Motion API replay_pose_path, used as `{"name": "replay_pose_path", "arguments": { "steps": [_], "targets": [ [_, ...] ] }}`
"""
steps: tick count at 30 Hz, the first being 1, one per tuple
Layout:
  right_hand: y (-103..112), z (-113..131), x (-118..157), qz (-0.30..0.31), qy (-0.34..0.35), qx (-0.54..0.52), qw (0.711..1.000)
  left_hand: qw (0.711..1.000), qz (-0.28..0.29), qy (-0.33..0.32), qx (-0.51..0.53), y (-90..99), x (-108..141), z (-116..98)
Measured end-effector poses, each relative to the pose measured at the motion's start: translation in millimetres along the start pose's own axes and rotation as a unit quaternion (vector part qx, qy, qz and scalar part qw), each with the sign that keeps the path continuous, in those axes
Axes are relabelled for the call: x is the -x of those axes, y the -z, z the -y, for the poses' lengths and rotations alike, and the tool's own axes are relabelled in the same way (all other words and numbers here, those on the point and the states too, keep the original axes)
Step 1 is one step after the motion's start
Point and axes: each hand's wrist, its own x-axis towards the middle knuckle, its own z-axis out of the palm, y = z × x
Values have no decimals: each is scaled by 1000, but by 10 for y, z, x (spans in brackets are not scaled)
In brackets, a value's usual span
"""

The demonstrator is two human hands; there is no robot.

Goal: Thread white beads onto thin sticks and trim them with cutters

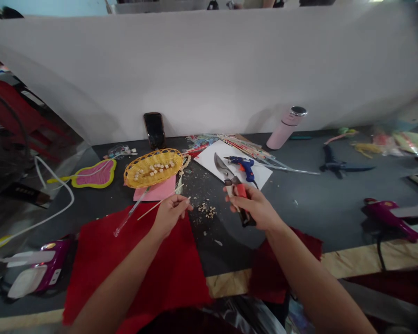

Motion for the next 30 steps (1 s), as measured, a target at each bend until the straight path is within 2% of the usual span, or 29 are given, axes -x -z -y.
{"name": "replay_pose_path", "arguments": {
  "steps": [3, 5, 8, 11, 13, 18, 23, 30],
  "targets": [
    [-69, -161, -15, 68, -2, -119, 991, 999, -8, -28, 14, -29, -47, -162],
    [-68, -239, -3, 86, 20, -114, 990, 998, -22, -49, 22, -61, -94, -275],
    [-37, -284, 25, 60, 88, 45, 993, 996, -38, -64, 44, -109, -181, -393],
    [-27, -295, 33, 9, 169, 242, 955, 994, -42, -74, 64, -135, -260, -437],
    [-45, -317, 27, -4, 190, 311, 931, 994, -42, -83, 65, -138, -291, -435],
    [-126, -435, 33, 7, 209, 366, 907, 996, -27, -78, 41, -126, -293, -402],
    [-165, -506, 53, 9, 232, 426, 874, 995, -46, -65, 52, -111, -289, -385],
    [-161, -506, 45, 15, 236, 465, 853, 995, -37, -68, 60, -127, -302, -339]
  ]
}}
